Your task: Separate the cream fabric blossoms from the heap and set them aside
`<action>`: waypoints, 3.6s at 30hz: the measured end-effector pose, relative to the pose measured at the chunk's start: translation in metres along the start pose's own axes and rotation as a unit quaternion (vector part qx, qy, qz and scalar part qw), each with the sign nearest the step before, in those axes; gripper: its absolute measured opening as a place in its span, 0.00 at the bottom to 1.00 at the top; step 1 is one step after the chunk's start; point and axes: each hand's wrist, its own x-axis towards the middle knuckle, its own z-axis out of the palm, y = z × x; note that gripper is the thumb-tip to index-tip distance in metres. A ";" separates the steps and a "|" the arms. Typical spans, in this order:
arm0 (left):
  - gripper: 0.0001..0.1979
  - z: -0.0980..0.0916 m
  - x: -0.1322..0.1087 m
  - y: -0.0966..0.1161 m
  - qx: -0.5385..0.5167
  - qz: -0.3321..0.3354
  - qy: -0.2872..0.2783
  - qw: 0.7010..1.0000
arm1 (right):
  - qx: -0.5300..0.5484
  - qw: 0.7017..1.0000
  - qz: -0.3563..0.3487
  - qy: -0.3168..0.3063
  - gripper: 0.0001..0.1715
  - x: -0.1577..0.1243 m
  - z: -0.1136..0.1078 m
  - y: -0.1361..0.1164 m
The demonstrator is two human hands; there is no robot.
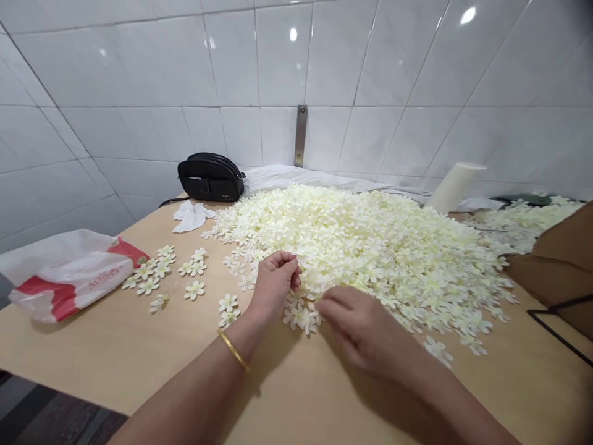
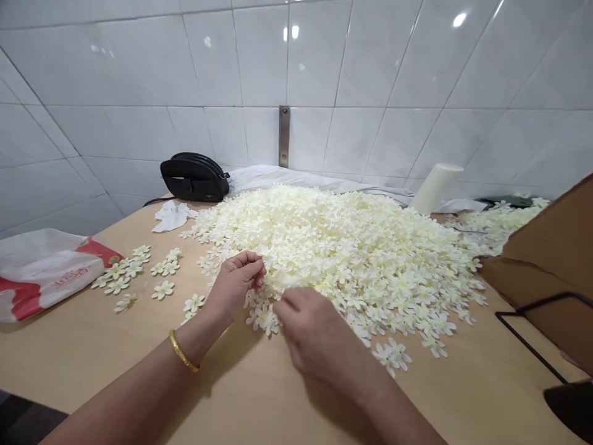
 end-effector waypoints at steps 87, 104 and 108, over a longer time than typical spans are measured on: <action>0.11 -0.021 -0.050 0.008 0.232 0.043 -0.114 0.965 | 0.242 0.960 0.141 0.022 0.04 -0.002 -0.008 0.017; 0.12 0.013 -0.029 0.010 0.079 -0.034 -0.298 0.951 | 0.485 0.856 0.141 0.111 0.12 -0.001 -0.005 0.029; 0.08 0.008 -0.022 0.009 0.010 -0.105 -0.352 0.930 | 0.525 0.836 0.147 0.057 0.18 -0.001 -0.007 0.031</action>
